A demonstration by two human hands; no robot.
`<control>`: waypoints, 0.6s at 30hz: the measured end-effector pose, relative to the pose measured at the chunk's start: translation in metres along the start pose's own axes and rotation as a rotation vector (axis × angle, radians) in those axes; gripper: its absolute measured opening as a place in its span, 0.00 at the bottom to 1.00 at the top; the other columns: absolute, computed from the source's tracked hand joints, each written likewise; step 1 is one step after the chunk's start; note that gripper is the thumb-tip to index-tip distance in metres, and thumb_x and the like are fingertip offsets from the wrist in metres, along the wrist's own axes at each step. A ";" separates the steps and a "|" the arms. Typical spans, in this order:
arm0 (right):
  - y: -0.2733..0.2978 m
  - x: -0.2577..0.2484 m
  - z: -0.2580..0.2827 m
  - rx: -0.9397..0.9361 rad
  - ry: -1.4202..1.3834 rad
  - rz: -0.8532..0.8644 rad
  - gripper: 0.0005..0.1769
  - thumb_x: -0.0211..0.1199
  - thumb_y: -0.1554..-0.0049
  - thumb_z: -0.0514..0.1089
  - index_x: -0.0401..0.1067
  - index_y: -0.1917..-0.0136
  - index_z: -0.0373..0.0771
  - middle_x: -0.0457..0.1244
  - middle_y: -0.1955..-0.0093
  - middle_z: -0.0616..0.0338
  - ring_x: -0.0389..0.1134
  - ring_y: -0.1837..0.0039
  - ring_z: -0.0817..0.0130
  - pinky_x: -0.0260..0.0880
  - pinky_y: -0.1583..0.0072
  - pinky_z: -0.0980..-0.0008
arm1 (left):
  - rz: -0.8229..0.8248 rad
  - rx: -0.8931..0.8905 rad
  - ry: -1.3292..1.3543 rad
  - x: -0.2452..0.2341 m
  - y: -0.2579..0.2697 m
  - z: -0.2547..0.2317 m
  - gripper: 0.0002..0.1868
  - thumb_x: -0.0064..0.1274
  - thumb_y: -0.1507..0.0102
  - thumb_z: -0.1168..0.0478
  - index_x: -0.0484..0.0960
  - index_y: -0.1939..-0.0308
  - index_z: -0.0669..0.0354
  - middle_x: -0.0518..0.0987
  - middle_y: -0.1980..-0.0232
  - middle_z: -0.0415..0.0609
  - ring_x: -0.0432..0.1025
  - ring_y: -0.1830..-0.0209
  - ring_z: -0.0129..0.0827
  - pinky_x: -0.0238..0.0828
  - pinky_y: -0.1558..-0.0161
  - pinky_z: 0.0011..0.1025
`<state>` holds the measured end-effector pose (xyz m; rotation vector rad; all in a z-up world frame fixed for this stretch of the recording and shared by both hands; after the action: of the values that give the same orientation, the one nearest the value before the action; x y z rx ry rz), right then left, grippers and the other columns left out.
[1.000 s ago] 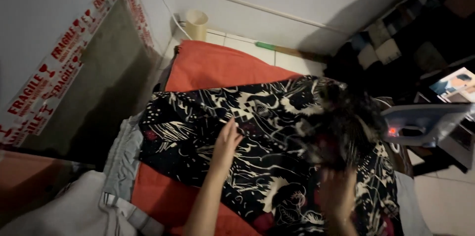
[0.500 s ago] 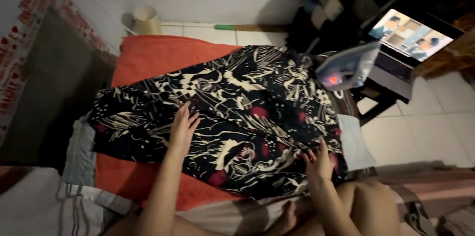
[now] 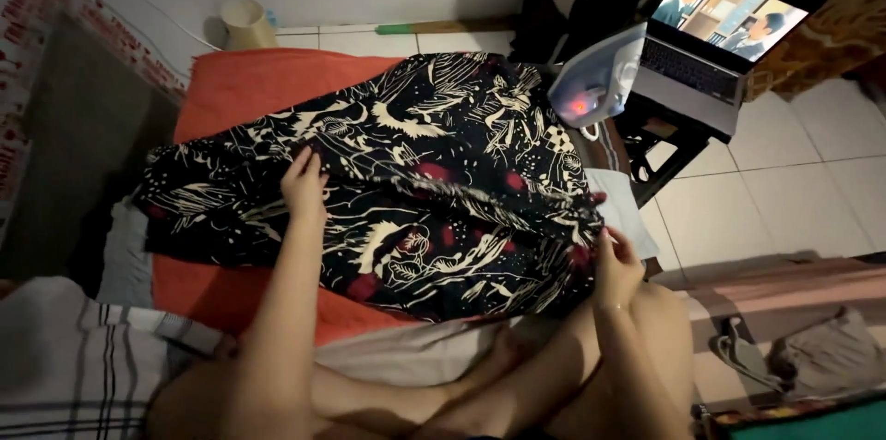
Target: Ironing a patterned shirt on a pillow while sitting on the floor or bed.
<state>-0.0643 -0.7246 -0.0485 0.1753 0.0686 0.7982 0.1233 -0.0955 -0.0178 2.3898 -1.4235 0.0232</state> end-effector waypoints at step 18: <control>0.041 0.073 0.032 -0.375 0.621 0.332 0.25 0.70 0.42 0.59 0.80 0.49 0.32 0.72 0.57 0.53 0.74 0.55 0.71 0.72 0.48 0.69 | -0.017 -0.133 0.117 0.047 0.020 0.088 0.28 0.59 0.31 0.60 0.73 0.33 0.77 0.78 0.41 0.60 0.79 0.45 0.46 0.78 0.44 0.37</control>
<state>-0.0386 -0.6486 -0.0087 -0.4328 0.4818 1.1588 0.1146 -0.1708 -0.0852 2.2541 -1.3090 0.0616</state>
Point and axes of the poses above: each hand's wrist, its own y-axis away from the middle knuckle, its own x-axis out of the palm, z = x × y, the point moved 10 cm from there along -y, towards the middle knuckle
